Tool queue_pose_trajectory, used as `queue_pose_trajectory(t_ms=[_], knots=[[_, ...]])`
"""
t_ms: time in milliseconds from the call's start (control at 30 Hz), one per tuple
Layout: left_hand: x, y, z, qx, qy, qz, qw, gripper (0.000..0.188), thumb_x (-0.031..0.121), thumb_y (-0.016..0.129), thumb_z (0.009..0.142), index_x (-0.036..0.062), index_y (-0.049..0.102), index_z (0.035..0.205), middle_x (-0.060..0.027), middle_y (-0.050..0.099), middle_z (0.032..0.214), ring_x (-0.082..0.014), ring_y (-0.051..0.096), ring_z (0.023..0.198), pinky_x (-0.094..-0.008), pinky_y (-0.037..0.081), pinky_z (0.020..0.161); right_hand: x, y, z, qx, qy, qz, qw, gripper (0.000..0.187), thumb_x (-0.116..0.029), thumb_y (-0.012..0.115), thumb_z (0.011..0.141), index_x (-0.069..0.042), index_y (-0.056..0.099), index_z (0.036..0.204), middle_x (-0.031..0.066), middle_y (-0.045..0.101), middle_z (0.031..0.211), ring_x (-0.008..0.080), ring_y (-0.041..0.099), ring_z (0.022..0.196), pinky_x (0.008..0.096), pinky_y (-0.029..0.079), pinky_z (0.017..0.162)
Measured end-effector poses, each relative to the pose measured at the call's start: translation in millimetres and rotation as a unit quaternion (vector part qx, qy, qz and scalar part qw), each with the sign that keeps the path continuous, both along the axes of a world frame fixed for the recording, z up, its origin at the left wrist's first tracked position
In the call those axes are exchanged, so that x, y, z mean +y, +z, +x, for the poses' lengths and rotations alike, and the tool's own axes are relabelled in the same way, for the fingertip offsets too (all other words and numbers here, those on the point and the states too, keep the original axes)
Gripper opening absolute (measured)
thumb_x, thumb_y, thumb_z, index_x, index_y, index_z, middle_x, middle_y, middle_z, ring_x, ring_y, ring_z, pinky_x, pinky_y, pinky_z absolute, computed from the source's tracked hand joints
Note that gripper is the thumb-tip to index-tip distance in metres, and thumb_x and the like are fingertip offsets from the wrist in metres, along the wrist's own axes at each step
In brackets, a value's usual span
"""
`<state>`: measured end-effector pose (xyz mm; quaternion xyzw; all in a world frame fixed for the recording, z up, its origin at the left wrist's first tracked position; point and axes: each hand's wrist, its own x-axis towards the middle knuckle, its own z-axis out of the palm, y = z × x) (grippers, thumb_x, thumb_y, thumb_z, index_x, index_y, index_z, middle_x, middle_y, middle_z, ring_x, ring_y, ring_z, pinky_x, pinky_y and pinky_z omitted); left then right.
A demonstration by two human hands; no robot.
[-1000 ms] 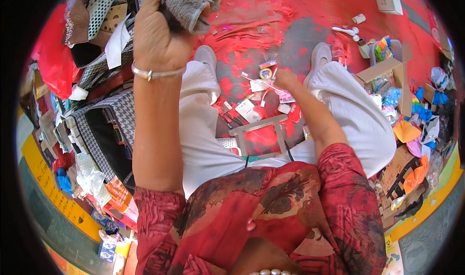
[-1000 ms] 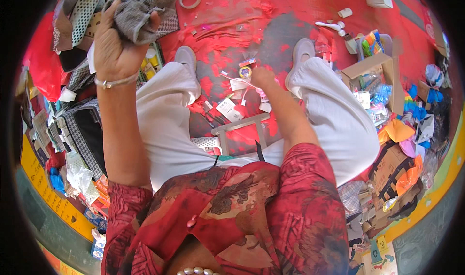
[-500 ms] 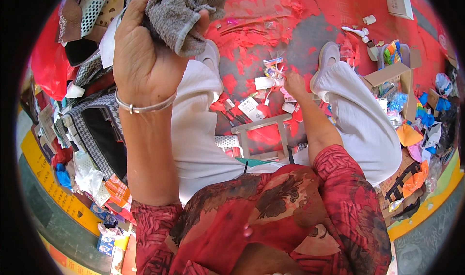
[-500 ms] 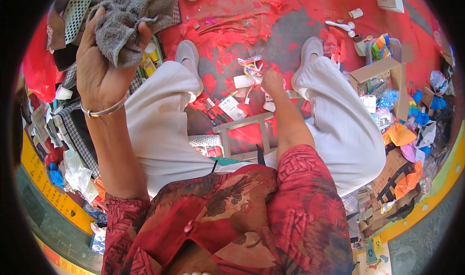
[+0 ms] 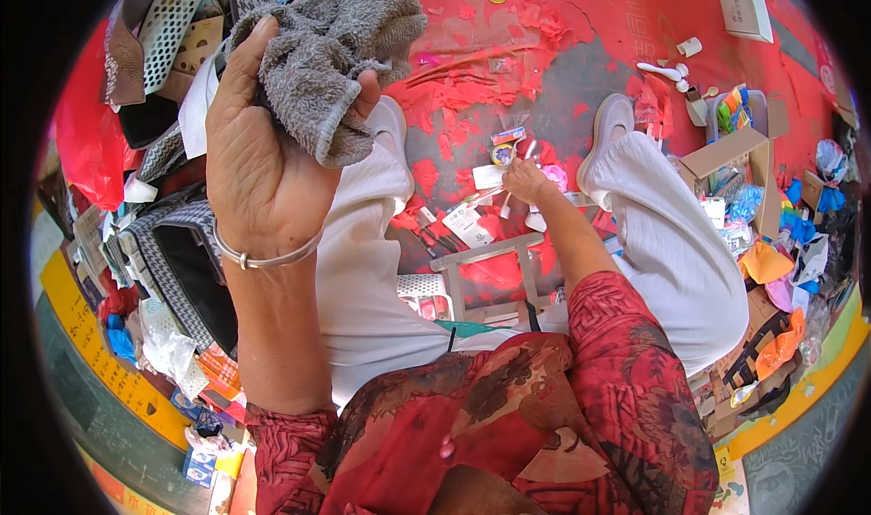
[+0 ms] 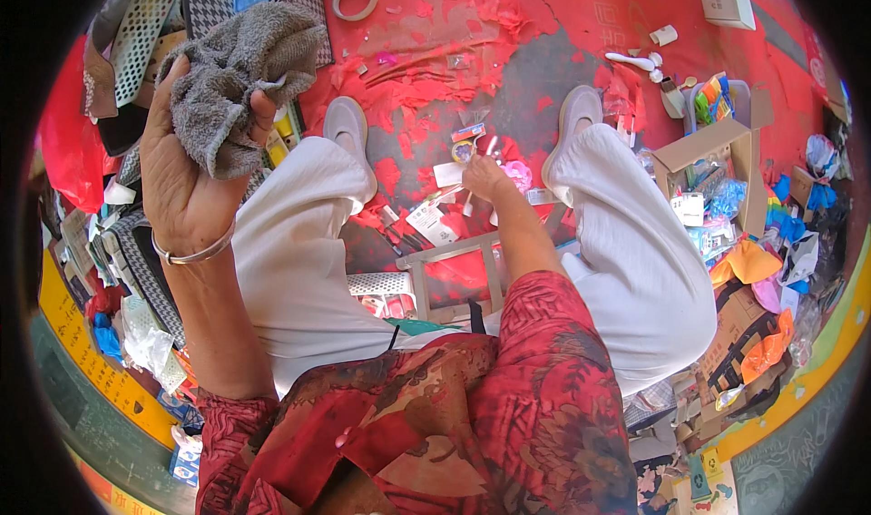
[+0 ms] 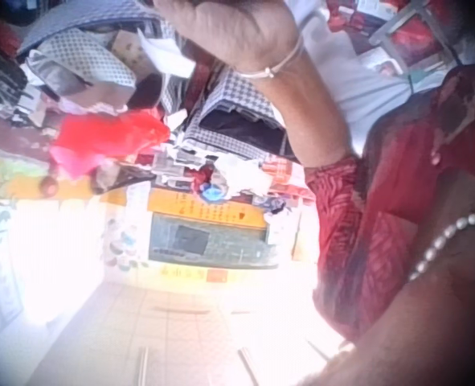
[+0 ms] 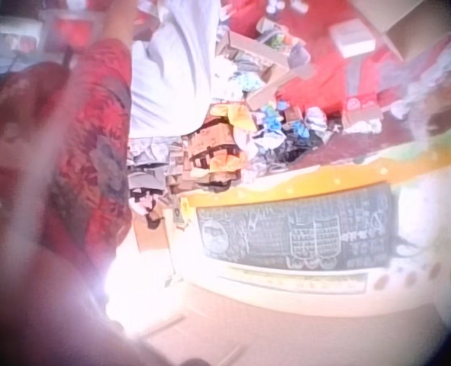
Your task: The person sits on a red floor and wipes several small items with a gray cloth. They pick up a packaged item, a small box, and a white stick-like object, wipe each with the cloth, and place them back on the floor among other items.
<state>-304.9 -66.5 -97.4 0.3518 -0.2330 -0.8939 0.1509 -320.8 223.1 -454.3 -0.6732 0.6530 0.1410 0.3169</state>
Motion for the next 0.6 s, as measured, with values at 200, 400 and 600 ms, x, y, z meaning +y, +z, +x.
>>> queue_pose_trajectory(t_ms=[200,400,600], knots=[[-2.3,-4.0,-4.3,0.000,-0.009,-0.004,1.000,0.018,0.018,0.049,0.087,0.0053,0.052,0.098,-0.0092,0.059,0.097,-0.0250,0.057,0.090,-0.0424,0.051,0.069,-11.5,30.8,-74.4,-0.034,-0.290,0.007,0.956,0.024,-0.021,0.057,0.069,-0.010,0.063,0.089,0.0119,0.063,0.084,0.0277,0.061,0.082,0.0405,0.049,0.068],[-8.3,-13.4,-6.7,0.100,-0.069,0.012,0.993,0.023,0.017,0.050,0.086,0.0026,0.049,0.104,-0.0138,0.055,0.106,-0.0292,0.052,0.097,-0.0449,0.049,0.074,-42.8,89.4,-184.3,-0.350,-0.633,-0.088,0.685,0.032,-0.025,0.068,0.067,-0.008,0.059,0.093,0.0017,0.053,0.062,0.0100,0.048,0.055,0.0262,0.037,0.051],[-2.1,-2.7,-17.3,0.100,-0.195,-0.015,0.976,0.027,0.020,0.048,0.087,0.0030,0.048,0.109,-0.0111,0.055,0.100,-0.0240,0.058,0.082,-0.0343,0.051,0.065,-49.4,189.3,-227.9,-0.488,-0.645,-0.078,0.584,0.027,-0.023,0.070,0.070,-0.007,0.058,0.088,-0.0040,0.050,0.063,0.0055,0.043,0.056,0.0204,0.036,0.053]])
